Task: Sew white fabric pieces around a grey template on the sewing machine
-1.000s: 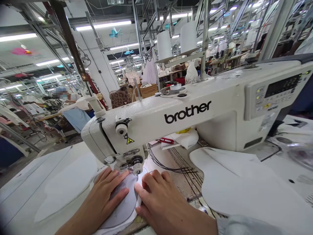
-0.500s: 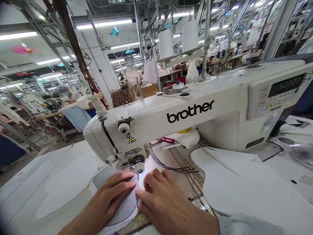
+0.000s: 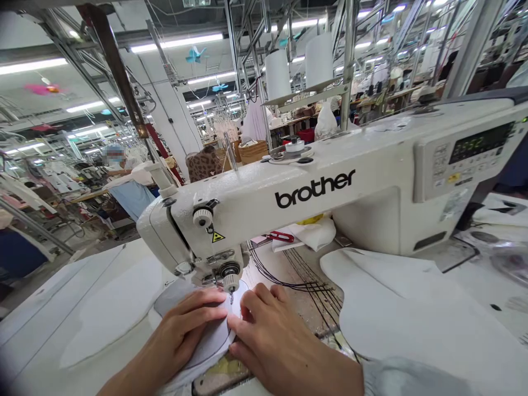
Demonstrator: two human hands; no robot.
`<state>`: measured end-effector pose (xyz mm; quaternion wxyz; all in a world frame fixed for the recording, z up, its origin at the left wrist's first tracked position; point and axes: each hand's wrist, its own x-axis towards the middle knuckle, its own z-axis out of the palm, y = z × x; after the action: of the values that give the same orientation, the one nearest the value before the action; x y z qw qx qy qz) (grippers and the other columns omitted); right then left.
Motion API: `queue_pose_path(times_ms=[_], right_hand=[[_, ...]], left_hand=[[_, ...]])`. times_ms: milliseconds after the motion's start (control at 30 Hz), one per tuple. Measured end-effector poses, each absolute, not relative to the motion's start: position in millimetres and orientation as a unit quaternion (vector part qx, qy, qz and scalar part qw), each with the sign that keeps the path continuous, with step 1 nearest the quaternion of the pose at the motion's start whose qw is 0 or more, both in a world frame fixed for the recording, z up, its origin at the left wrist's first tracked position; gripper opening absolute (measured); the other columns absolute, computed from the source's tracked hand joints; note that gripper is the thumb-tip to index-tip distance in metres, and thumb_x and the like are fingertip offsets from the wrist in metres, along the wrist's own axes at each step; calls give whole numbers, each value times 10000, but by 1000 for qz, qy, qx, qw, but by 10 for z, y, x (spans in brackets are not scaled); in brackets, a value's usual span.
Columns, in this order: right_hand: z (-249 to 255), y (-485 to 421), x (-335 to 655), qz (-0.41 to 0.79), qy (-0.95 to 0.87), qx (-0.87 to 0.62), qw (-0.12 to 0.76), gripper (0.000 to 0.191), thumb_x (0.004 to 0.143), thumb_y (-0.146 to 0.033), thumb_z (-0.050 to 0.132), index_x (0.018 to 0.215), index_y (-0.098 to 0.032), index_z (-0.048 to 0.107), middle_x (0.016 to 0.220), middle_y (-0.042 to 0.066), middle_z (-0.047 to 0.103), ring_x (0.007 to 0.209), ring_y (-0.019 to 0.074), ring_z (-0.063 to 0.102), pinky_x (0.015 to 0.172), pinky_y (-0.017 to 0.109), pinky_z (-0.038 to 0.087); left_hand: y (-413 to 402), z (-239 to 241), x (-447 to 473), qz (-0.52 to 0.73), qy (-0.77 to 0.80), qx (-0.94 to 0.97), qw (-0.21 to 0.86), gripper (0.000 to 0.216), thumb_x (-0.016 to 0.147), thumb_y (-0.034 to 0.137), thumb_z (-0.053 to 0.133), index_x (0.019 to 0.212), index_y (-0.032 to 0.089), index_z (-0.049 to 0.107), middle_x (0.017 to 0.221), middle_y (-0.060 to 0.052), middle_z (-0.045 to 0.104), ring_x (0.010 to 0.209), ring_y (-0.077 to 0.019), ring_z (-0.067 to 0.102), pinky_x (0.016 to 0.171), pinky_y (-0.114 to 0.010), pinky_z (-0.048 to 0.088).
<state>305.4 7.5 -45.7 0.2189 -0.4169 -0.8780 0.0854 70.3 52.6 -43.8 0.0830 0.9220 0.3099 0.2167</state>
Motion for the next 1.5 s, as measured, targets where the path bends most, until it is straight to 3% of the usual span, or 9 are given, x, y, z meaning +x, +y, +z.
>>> queue_pose_path(times_ms=[333,567,1000,1300,1500], right_hand=[[-552,69,3056,61,-871,-436,217,333,980,-308,507,1311,-276,494,1103,46,570,958,233,499,851,423,380],[-484,70,3034,45,-884,-410,221,164,973,-227,496,1098,-230,603,998,44,594,941,222,517,831,390,366],[-671,131,2998,-36,-858,-425,286,319,877,-233,633,1186,-271,565,959,19,600,830,204,511,748,346,342],[-598,104,2986,-1,-863,-411,295,101,913,-187,587,981,-260,607,920,2,610,836,173,525,776,324,342],[-613,117,2983,-18,-852,-419,312,168,880,-180,608,1021,-272,604,933,4,606,814,185,521,765,347,340]], left_hand=[[546,-474,742,246,342,906,42,329,969,153,406,1050,264,705,1162,-51,703,1070,-188,660,994,-374,518],[518,-447,726,223,338,911,78,417,922,49,394,1048,294,707,1182,-29,698,1147,-193,624,1052,-427,460],[544,-494,790,275,334,901,39,456,853,-30,381,971,268,704,1079,-44,714,962,-186,679,895,-410,539],[484,-422,647,187,319,928,44,397,933,70,428,1208,302,596,1322,-18,630,1249,-186,564,1115,-424,398],[457,-511,709,176,367,913,15,411,929,50,361,1177,278,597,1275,-41,655,1222,-236,589,1042,-542,459]])
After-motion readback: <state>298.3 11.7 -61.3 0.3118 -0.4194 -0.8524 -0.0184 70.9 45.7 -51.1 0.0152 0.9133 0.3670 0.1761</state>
